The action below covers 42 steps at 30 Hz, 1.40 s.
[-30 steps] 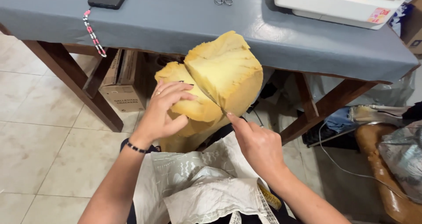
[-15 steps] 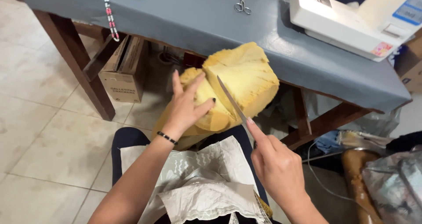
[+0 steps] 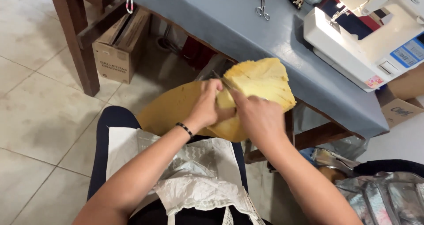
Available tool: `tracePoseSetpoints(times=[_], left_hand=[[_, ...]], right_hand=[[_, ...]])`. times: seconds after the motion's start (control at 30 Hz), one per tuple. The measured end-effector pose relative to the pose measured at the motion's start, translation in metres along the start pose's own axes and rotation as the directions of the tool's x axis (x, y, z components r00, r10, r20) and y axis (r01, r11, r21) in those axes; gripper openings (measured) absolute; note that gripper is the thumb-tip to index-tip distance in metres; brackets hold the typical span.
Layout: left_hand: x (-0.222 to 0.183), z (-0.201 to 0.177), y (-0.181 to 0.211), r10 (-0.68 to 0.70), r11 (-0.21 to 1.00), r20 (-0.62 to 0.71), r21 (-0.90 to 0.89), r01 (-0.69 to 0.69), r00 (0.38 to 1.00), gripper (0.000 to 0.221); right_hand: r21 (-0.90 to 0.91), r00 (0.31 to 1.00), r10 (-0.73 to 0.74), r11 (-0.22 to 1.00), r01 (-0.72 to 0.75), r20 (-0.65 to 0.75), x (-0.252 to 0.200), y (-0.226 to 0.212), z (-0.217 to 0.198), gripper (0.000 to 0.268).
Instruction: A person uses a knife to cut and shape a large piece of yellow foam on their lap while sitting at a workbench.
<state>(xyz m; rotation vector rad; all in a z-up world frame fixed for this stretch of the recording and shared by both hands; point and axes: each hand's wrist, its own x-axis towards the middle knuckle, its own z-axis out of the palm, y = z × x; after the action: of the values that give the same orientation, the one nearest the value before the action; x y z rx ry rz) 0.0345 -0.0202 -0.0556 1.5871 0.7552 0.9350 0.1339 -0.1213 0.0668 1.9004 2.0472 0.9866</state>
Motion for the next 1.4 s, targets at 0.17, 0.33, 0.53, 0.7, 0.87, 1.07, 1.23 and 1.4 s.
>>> tracePoseSetpoints(times=[0.17, 0.33, 0.53, 0.7, 0.87, 1.07, 1.23, 1.4], left_hand=[[0.006, 0.003, -0.013, 0.068, 0.997, -0.040, -0.046, -0.070, 0.997, 0.079], [0.017, -0.009, -0.009, 0.126, 0.990, -0.101, -0.045, -0.131, 0.987, 0.079], [-0.011, 0.007, 0.001, 0.188, 0.980, 0.006, 0.061, -0.188, 0.982, 0.069], [0.025, 0.001, -0.037, 0.249, 0.967, -0.095, -0.031, -0.253, 0.964, 0.069], [0.016, 0.011, -0.031, 0.268, 0.963, -0.045, -0.019, -0.269, 0.962, 0.068], [0.027, 0.003, -0.046, 0.278, 0.960, -0.046, -0.004, -0.278, 0.960, 0.055], [0.019, -0.008, -0.044, 0.210, 0.976, -0.050, -0.056, -0.213, 0.976, 0.059], [0.025, 0.011, -0.049, 0.296, 0.955, -0.043, 0.018, -0.295, 0.954, 0.050]], right_hand=[[0.040, 0.982, -0.085, 0.996, 0.080, 0.169, 0.035, -0.004, 0.005, 0.020], [-0.118, 0.972, -0.086, 0.986, 0.114, 0.217, 0.008, 0.022, -0.104, 0.027], [-0.021, 0.979, -0.084, 0.996, 0.090, 0.185, 0.023, -0.011, 0.038, 0.027], [-0.038, 0.974, -0.106, 0.993, 0.116, 0.201, 0.006, 0.010, -0.034, 0.028], [-0.133, 0.986, -0.089, 0.985, 0.108, 0.143, -0.013, 0.007, -0.008, 0.021], [0.075, 0.993, -0.089, 0.994, 0.084, 0.074, -0.004, 0.004, 0.007, 0.017], [-0.056, 0.990, -0.122, 0.990, 0.127, 0.077, -0.052, 0.009, -0.048, 0.023], [0.011, 0.996, -0.063, 0.998, 0.064, -0.059, -0.013, -0.008, 0.050, 0.017]])
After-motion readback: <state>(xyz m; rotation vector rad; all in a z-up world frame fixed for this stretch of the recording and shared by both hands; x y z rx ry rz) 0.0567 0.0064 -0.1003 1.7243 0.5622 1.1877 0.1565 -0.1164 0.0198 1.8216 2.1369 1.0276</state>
